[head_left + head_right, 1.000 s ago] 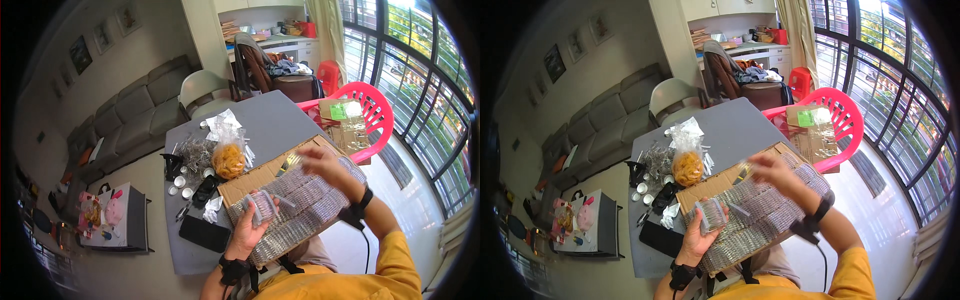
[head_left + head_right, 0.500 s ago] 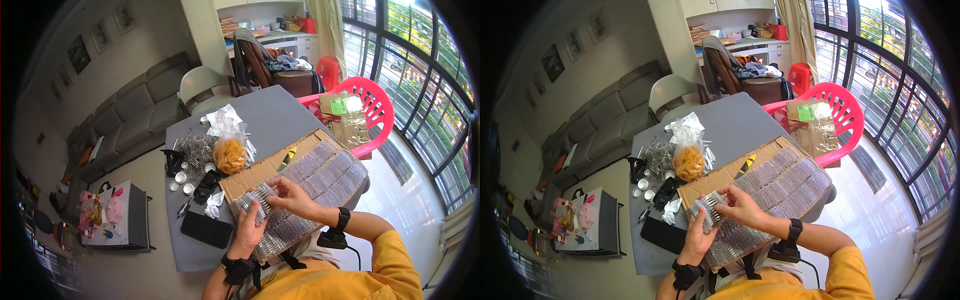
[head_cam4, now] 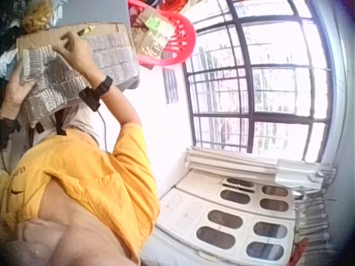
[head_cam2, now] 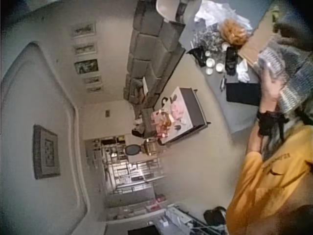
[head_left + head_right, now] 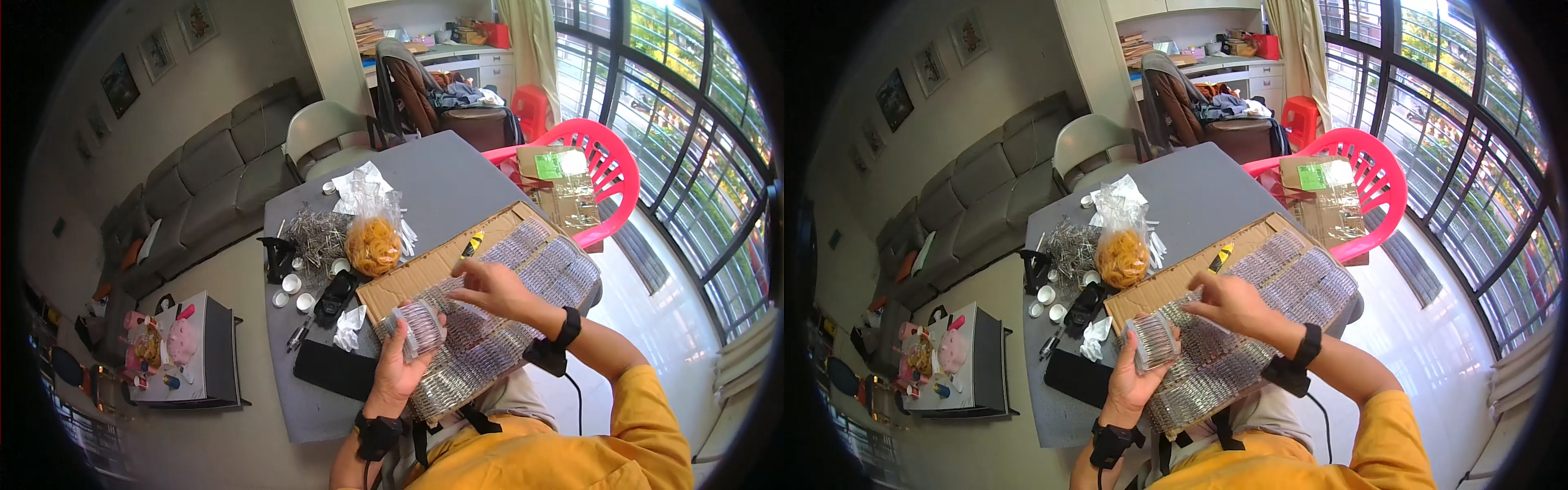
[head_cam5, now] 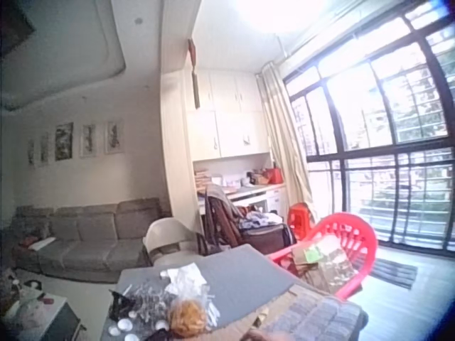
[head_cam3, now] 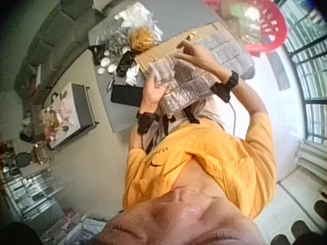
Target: The person is at a table sorting and assembling small metal components using a utility knife while wearing wrist trackers.
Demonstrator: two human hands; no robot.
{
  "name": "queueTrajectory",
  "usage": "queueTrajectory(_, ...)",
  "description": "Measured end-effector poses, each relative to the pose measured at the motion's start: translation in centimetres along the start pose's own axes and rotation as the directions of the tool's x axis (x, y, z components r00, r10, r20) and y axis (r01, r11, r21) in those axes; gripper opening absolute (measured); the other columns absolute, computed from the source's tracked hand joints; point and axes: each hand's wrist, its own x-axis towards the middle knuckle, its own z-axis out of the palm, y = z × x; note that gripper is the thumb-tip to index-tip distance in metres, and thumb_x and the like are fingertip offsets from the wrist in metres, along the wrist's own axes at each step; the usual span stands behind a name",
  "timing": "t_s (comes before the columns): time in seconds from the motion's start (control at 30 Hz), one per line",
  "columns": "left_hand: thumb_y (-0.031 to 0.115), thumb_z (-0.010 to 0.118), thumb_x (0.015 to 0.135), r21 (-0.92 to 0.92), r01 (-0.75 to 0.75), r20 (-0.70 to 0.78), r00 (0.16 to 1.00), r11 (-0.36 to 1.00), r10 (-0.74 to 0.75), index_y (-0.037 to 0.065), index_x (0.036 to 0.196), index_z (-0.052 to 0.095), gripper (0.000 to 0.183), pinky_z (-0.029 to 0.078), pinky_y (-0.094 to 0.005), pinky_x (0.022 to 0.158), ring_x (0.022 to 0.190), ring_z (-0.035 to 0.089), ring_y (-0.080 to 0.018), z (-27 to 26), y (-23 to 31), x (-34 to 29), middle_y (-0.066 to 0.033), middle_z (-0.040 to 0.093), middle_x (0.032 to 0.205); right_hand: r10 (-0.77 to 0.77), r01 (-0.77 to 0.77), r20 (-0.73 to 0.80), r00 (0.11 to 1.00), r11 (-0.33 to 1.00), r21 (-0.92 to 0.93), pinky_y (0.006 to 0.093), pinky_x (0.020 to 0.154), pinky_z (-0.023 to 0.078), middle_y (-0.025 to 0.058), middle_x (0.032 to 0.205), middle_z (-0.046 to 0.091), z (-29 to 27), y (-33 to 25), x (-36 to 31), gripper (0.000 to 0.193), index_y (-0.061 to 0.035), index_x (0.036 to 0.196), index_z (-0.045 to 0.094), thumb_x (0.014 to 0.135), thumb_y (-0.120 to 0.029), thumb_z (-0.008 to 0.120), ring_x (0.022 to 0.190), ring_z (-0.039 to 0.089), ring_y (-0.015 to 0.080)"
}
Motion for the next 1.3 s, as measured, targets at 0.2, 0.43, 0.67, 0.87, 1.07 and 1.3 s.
queueTrajectory(0.2, 0.031, 0.059, 0.08, -0.043, 0.037, 0.03, 0.999, 0.998, -0.036, 0.017, 0.117, 0.046, 0.041, 0.04, -0.0448, 0.092, 0.11, 0.045, -0.0311, -0.7, 0.7, -0.1, -0.0133, 0.048, 0.114, -0.16, 0.157, 0.035, 0.986, 0.859, -0.487, 0.0344, 0.065, 0.047, 0.0073, 0.082, 0.06, 1.6, 3.0, -1.9, 0.041, -0.0096, 0.1, 0.056, 0.069, -0.033, 0.068, 0.074, 0.059, 0.0238)
queueTrajectory(0.43, 0.033, 0.059, 0.08, -0.068, 0.085, 0.061, 0.995, 0.994, -0.081, 0.016, 0.117, 0.045, 0.043, 0.04, -0.0453, 0.092, 0.108, 0.047, -0.0308, -0.9, 0.7, -0.7, -0.0143, 0.049, 0.112, -0.015, 0.026, 0.154, 0.988, 0.997, -0.072, 0.03, 0.066, 0.047, 0.007, 0.084, 0.06, 1.2, 3.8, -1.6, 0.038, -0.0083, 0.104, 0.055, 0.07, -0.02, 0.069, 0.076, 0.058, 0.0175)
queueTrajectory(0.67, 0.037, 0.059, 0.08, 0.029, 0.369, 0.097, 0.924, 0.929, -0.37, 0.009, 0.122, 0.039, 0.055, 0.043, -0.0456, 0.09, 0.106, 0.051, -0.0321, -0.3, 0.7, -1.6, -0.017, 0.049, 0.115, -0.33, 0.087, 0.246, 0.912, 0.739, 0.668, 0.022, 0.064, 0.045, 0.0019, 0.08, 0.061, -3.1, -2.2, -0.1, 0.022, 0.0002, 0.099, 0.057, 0.08, -0.009, 0.062, 0.073, 0.055, 0.0072)
queueTrajectory(0.87, 0.039, 0.058, 0.079, 0.064, 0.503, 0.139, 0.851, 0.862, -0.507, -0.001, 0.124, 0.035, 0.065, 0.043, -0.0487, 0.089, 0.105, 0.049, -0.0375, 0.1, -0.9, -1.3, -0.0228, 0.043, 0.12, -0.523, 0.102, 0.555, 0.647, 0.781, 0.617, 0.024, 0.066, 0.044, 0.0035, 0.087, 0.06, -1.8, -3.4, 0.7, 0.02, -0.002, 0.095, 0.061, 0.08, -0.015, 0.062, 0.076, 0.055, 0.0107)
queueTrajectory(1.07, 0.043, 0.059, 0.077, 0.043, 0.506, 0.178, 0.844, 0.861, -0.505, -0.001, 0.124, 0.034, 0.069, 0.045, -0.0481, 0.086, 0.103, 0.051, -0.035, -0.2, -1.7, -0.8, -0.0215, 0.045, 0.117, -0.555, 0.219, 0.531, 0.64, 0.794, 0.566, 0.0284, 0.069, 0.041, 0.0039, 0.087, 0.054, -1.4, -2.9, 0.7, 0.019, -0.0037, 0.09, 0.062, 0.076, -0.016, 0.065, 0.086, 0.05, 0.0163)
queueTrajectory(1.3, 0.04, 0.061, 0.077, -0.025, 0.459, 0.178, 0.876, 0.888, -0.448, 0.012, 0.125, 0.036, 0.061, 0.043, -0.0483, 0.088, 0.106, 0.048, -0.034, 0.2, -1.8, -0.6, -0.018, 0.046, 0.115, -0.545, 0.477, 0.226, 0.807, 0.828, 0.293, 0.0345, 0.085, 0.038, 0.009, 0.097, 0.05, -1.1, -0.9, -0.3, 0.048, -0.0077, 0.109, 0.05, 0.07, -0.029, 0.07, 0.102, 0.045, 0.025)
